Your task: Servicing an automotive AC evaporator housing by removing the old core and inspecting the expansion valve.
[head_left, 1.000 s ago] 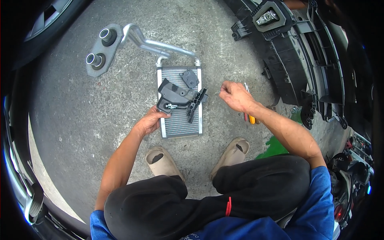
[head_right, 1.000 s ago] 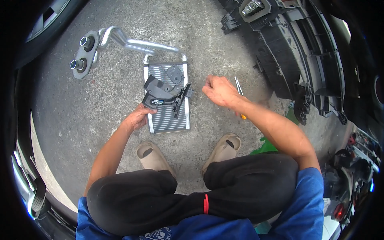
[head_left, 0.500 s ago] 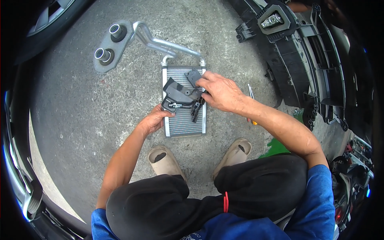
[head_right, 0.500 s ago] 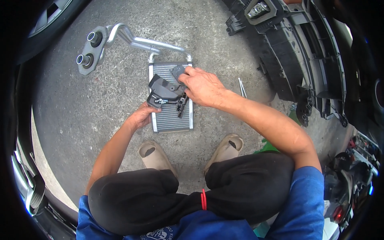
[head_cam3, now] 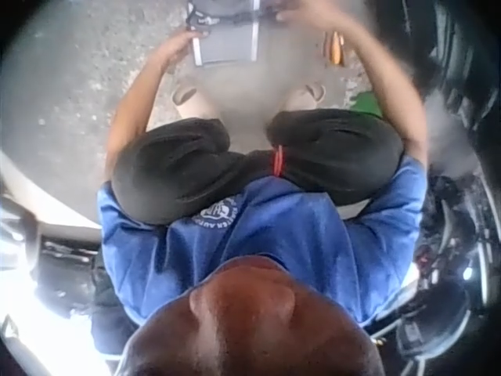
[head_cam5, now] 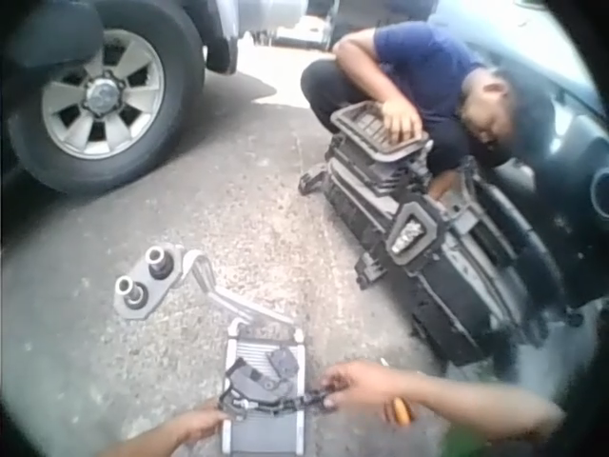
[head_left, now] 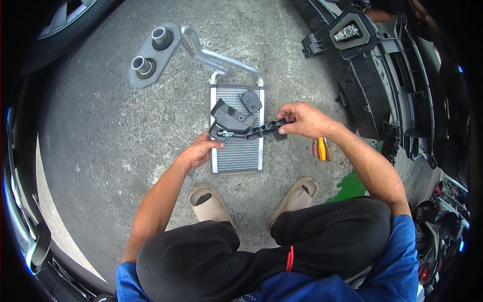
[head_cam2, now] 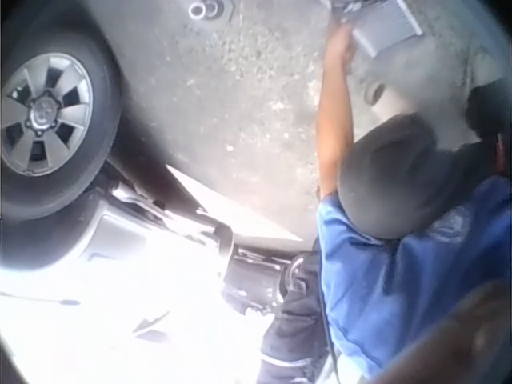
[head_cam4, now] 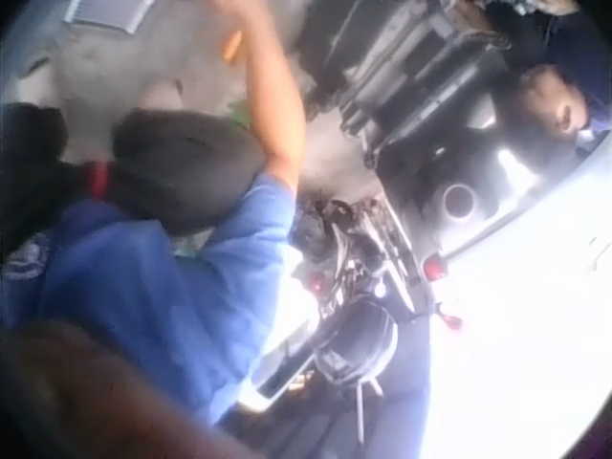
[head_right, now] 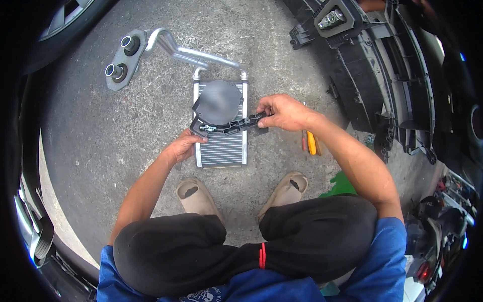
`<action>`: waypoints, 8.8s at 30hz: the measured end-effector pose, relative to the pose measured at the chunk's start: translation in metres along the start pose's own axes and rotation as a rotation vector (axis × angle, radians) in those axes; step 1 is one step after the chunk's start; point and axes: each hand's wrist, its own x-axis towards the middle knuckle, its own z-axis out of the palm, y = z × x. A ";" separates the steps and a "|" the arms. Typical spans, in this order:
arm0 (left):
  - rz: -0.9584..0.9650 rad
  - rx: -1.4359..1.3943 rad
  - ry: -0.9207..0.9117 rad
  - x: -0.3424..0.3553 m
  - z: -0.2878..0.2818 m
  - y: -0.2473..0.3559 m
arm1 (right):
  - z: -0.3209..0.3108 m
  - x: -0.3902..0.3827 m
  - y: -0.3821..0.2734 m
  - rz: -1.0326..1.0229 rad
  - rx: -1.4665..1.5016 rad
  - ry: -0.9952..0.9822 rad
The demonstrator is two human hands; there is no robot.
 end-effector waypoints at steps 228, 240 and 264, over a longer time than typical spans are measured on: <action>0.706 0.577 0.003 -0.015 0.187 0.240 | 0.117 0.023 -0.012 0.224 1.184 0.073; 0.553 0.562 0.024 -0.029 0.198 0.248 | 0.084 0.041 0.052 0.424 0.899 0.519; 0.635 0.648 0.352 -0.078 0.178 0.252 | -0.034 0.122 0.062 -0.010 -0.318 0.809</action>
